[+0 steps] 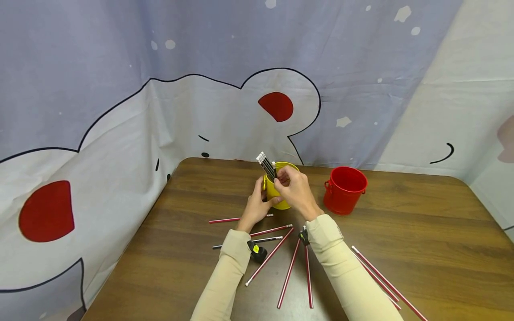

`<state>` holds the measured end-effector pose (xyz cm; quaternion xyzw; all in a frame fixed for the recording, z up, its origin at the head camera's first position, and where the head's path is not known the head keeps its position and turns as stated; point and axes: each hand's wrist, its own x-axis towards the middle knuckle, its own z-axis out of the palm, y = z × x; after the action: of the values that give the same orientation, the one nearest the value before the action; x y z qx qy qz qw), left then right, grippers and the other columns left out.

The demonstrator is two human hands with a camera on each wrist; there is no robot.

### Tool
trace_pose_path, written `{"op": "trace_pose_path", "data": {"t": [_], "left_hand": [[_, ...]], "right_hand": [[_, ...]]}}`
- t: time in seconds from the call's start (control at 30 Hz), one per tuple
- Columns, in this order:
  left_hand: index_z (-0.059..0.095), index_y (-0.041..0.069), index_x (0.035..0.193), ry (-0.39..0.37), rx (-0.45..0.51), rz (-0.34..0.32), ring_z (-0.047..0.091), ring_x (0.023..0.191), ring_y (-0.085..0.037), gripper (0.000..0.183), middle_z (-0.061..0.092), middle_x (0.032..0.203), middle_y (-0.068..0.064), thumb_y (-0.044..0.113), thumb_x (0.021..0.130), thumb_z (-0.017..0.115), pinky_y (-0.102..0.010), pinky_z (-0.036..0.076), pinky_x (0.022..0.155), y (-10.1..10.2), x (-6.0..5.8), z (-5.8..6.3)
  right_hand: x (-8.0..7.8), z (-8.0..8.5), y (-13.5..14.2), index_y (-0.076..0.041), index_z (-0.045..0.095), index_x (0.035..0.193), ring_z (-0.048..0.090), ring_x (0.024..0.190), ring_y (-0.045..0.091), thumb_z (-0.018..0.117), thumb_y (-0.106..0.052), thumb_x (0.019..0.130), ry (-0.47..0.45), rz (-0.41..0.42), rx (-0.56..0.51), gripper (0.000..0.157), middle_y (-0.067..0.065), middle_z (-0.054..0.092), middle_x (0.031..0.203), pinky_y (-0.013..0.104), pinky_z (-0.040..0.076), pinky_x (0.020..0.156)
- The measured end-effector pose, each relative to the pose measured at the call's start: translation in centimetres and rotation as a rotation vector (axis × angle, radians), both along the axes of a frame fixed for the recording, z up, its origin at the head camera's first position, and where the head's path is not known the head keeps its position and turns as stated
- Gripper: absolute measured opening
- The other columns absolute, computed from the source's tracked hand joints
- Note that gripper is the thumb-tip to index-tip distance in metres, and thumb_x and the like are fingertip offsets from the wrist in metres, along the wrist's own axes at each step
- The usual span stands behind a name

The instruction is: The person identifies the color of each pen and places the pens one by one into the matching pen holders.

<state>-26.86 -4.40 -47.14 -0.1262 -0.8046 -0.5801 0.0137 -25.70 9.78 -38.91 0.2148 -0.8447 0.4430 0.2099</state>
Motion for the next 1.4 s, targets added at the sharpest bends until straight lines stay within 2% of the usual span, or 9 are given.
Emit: {"op": "trace_pose_path", "data": {"t": [0.37, 0.63, 0.93, 1.07, 1.23, 1.4], "left_hand": [[0.018, 0.03, 0.143, -0.007, -0.016, 0.005, 0.049, 0.12, -0.028, 0.081, 0.036, 0.144, -0.008, 0.037, 0.08, 0.068, -0.037, 0.043, 0.096, 0.0, 0.0, -0.1], [0.021, 0.029, 0.142, 0.007, -0.005, 0.023, 0.051, 0.117, -0.028, 0.081, 0.043, 0.138, -0.009, 0.034, 0.079, 0.071, -0.036, 0.043, 0.096, 0.1, -0.1, 0.0], [0.022, 0.028, 0.142, 0.002, 0.003, 0.036, 0.051, 0.118, -0.026, 0.081, 0.043, 0.138, -0.008, 0.032, 0.078, 0.072, -0.036, 0.043, 0.097, -0.1, 0.0, 0.0], [0.022, 0.027, 0.142, 0.004, -0.007, 0.041, 0.05, 0.118, -0.026, 0.081, 0.042, 0.139, -0.009, 0.033, 0.079, 0.072, -0.036, 0.042, 0.097, -0.1, 0.0, 0.2], [0.022, 0.027, 0.142, 0.016, -0.011, 0.032, 0.05, 0.119, -0.026, 0.08, 0.042, 0.14, -0.009, 0.032, 0.079, 0.071, -0.036, 0.042, 0.098, 0.0, 0.1, 0.1], [0.022, 0.029, 0.141, 0.01, -0.009, 0.021, 0.049, 0.119, -0.026, 0.08, 0.042, 0.14, -0.007, 0.035, 0.078, 0.071, -0.037, 0.041, 0.098, 0.2, 0.1, 0.1]], "right_hand": [[0.2, -0.5, 0.5, -0.001, 0.059, 0.086, 0.061, 0.072, 0.017, 0.062, 0.0, 0.08, 0.045, 0.034, -0.05, 0.007, 0.008, 0.062, 0.081, 0.032, 0.055, 0.069], [0.8, -0.8, 1.3, -0.003, 0.06, 0.085, 0.062, 0.077, 0.017, 0.063, -0.002, 0.081, 0.1, 0.007, -0.102, 0.005, 0.006, 0.061, 0.084, 0.036, 0.055, 0.07], [2.4, -1.4, 2.2, -0.003, 0.061, 0.084, 0.062, 0.073, 0.018, 0.064, -0.006, 0.082, 0.036, -0.014, -0.165, 0.005, 0.006, 0.064, 0.081, 0.038, 0.055, 0.068], [3.2, -2.1, 2.5, -0.004, 0.061, 0.082, 0.061, 0.07, 0.016, 0.065, -0.003, 0.08, -0.021, 0.015, -0.103, 0.005, 0.005, 0.063, 0.079, 0.036, 0.055, 0.065], [4.1, -3.4, 3.0, -0.007, 0.063, 0.08, 0.057, 0.066, 0.012, 0.068, -0.002, 0.077, -0.115, 0.072, 0.062, 0.008, 0.001, 0.059, 0.076, 0.031, 0.053, 0.062], [4.9, -4.9, 3.3, -0.012, 0.065, 0.08, 0.054, 0.067, 0.009, 0.069, -0.007, 0.077, -0.203, 0.137, 0.22, 0.006, -0.004, 0.056, 0.076, 0.024, 0.049, 0.061]]}}
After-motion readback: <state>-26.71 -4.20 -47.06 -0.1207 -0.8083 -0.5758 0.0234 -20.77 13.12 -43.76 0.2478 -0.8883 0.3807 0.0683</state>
